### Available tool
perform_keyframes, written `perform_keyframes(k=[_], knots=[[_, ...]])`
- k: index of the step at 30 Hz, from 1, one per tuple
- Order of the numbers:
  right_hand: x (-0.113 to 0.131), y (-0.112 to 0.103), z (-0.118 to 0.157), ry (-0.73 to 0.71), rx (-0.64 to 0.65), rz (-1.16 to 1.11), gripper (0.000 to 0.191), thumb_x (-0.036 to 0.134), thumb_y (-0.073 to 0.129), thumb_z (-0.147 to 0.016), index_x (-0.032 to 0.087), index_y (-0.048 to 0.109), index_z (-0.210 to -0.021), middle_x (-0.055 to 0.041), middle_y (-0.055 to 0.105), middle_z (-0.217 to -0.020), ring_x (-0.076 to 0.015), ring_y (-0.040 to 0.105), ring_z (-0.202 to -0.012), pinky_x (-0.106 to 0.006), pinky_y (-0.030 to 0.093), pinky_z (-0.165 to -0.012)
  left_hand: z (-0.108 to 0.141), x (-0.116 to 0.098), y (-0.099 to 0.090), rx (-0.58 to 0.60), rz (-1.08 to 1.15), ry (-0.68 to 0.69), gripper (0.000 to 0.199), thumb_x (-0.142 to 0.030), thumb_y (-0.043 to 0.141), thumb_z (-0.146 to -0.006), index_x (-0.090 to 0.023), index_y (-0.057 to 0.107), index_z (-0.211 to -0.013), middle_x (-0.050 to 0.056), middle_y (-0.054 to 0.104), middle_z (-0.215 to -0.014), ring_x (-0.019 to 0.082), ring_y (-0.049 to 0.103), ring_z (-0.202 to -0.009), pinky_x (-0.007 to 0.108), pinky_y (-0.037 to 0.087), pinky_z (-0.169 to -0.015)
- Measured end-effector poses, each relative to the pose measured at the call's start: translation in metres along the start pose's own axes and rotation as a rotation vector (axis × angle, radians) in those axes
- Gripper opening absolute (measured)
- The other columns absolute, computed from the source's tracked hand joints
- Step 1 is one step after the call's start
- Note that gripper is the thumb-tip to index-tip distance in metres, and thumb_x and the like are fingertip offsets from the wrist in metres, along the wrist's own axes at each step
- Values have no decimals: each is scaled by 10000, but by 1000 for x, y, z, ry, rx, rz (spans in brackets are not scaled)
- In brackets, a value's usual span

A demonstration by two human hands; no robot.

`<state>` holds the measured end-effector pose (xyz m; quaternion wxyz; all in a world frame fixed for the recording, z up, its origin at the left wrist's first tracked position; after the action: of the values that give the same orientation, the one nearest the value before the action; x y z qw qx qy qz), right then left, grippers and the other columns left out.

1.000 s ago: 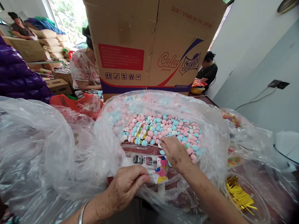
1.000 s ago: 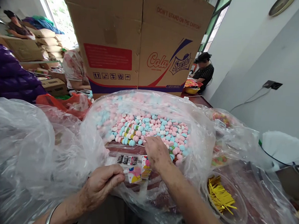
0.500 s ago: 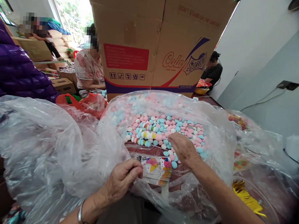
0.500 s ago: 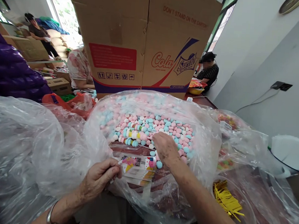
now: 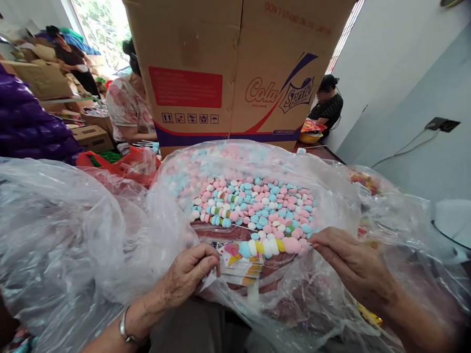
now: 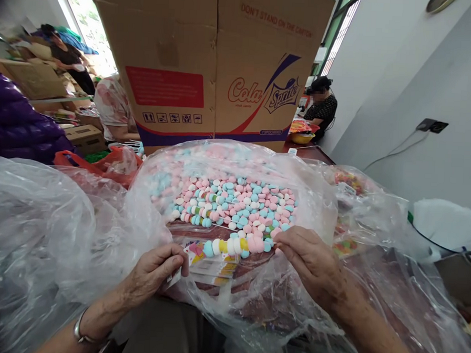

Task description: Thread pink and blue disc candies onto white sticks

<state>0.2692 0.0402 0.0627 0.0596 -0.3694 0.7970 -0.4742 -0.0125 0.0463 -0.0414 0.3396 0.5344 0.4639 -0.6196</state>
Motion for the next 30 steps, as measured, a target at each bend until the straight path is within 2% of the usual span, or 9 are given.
perform_keyframes(k=[6,9,16,20,23,26,28,30], knots=[[10,-3,-3,-105,18,75,166,207,478,-963,203,639,-1003,-56,679,-908,-182,624,-848,-304,492,-749,-1,-2,6,114,-71,-5,362,-483,472,-924,-173,603,-792,-82,371,-513,74,319,-420,193,221,-393],[17,-7,-7,-165,16,108,166,209,479,-965,198,639,-1008,-55,682,-881,-181,616,-800,-314,477,-722,-2,-4,6,163,-110,5,325,-458,489,-923,-176,593,-798,-78,393,-546,74,320,-451,187,226,-404],[19,-5,-9,-141,44,79,173,224,484,-960,211,652,-999,-64,682,-875,-190,603,-793,-335,461,-721,-4,-3,9,204,-24,-60,343,-460,483,-925,-177,595,-768,-50,485,-586,84,358,-482,198,254,-437],[26,-1,-8,-144,44,48,191,192,475,-950,229,653,-1009,-64,685,-904,-192,598,-809,-343,445,-738,-3,-8,16,239,-47,-59,349,-454,497,-921,-168,631,-774,-36,523,-611,95,378,-520,201,271,-471],[34,9,-7,-184,99,42,185,160,474,-945,216,634,-1020,-60,671,-896,-189,574,-821,-331,427,-736,-1,-20,24,289,-67,-51,288,-405,526,-913,-172,663,-815,-20,588,-685,111,450,-598,199,332,-543],[39,17,-9,-201,147,52,182,145,459,-948,195,623,-1008,-56,647,-851,-184,534,-773,-319,401,-701,5,-33,40,435,-8,-95,204,-340,559,-894,-188,689,-853,3,658,-769,146,558,-706,221,402,-644],[41,18,-10,-202,157,57,188,146,443,-956,189,619,-1008,-60,642,-849,-187,519,-767,-320,385,-699,10,-37,51,520,89,-164,178,-336,580,-876,-194,688,-879,21,685,-794,169,607,-740,244,433,-679],[43,18,-12,-210,192,42,200,161,421,-969,188,617,-999,-62,642,-860,-193,524,-790,-328,378,-725,13,-37,61,566,225,-255,182,-358,613,-849,-189,661,-896,24,686,-771,169,628,-692,264,459,-665]])
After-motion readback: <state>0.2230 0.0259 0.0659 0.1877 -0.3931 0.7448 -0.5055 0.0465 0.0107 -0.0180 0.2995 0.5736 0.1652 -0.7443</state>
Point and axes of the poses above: each hand's wrist, its own z-axis away from the middle knuckle, its own y-axis out of the palm, x = y × z, the point moved 8 cm from there along -z, towards the middle knuckle
